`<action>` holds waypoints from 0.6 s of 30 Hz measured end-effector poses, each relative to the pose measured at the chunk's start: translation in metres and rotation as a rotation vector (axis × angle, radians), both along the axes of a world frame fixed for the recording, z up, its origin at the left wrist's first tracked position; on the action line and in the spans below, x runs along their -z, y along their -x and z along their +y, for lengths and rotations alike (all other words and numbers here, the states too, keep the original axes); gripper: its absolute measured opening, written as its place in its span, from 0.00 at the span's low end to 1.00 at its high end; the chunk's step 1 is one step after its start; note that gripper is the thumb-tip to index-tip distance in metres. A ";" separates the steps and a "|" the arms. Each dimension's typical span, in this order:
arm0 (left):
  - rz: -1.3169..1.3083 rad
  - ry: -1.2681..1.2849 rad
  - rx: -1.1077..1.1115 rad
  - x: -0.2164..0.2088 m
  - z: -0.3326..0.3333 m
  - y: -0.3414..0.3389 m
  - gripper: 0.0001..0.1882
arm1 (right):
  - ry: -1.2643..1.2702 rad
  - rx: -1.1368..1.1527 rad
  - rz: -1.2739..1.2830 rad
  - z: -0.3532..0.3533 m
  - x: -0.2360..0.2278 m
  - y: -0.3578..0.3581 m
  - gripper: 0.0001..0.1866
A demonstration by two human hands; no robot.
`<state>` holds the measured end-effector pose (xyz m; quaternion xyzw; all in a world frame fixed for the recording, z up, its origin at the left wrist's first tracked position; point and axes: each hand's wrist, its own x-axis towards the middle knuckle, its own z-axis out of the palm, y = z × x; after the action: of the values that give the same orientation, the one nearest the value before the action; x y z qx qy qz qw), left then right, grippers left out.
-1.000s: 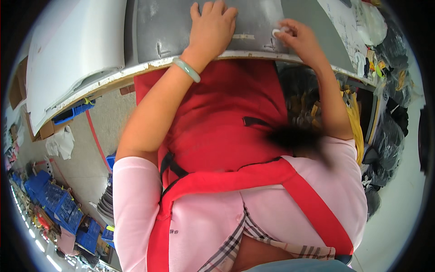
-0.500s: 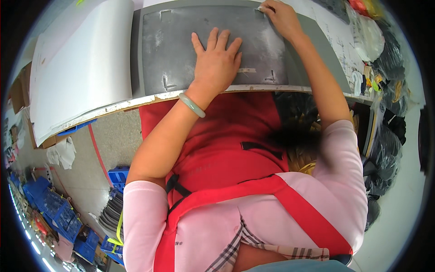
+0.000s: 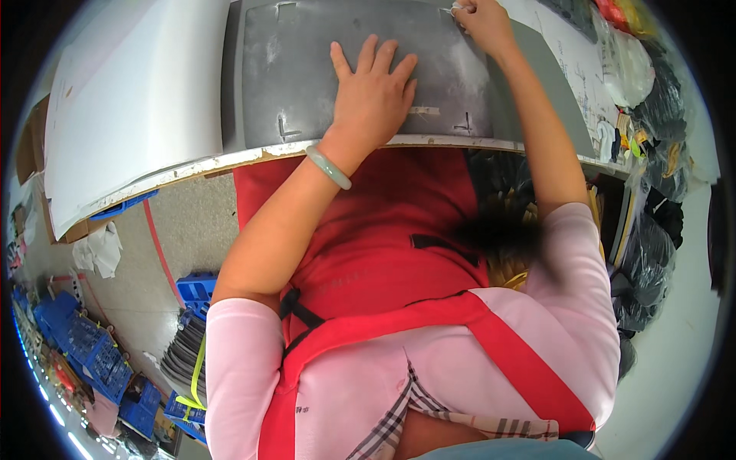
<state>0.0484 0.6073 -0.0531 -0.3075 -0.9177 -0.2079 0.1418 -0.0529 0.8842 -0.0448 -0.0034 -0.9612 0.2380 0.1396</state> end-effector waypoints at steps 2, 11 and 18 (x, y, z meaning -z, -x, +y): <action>0.010 -0.005 -0.015 0.001 -0.003 0.000 0.19 | 0.030 0.040 -0.290 -0.013 -0.028 0.006 0.06; 0.028 -0.041 -0.004 0.005 0.001 0.000 0.20 | 0.487 -0.203 -0.197 -0.112 -0.039 0.023 0.10; 0.017 -0.105 -0.012 0.010 0.002 0.001 0.22 | -0.013 -0.512 0.052 -0.211 -0.014 0.065 0.11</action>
<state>0.0478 0.6096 -0.0631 -0.2957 -0.9061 -0.2523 0.1668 -0.1183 0.6734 -0.0304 0.2473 -0.9282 0.2595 0.0996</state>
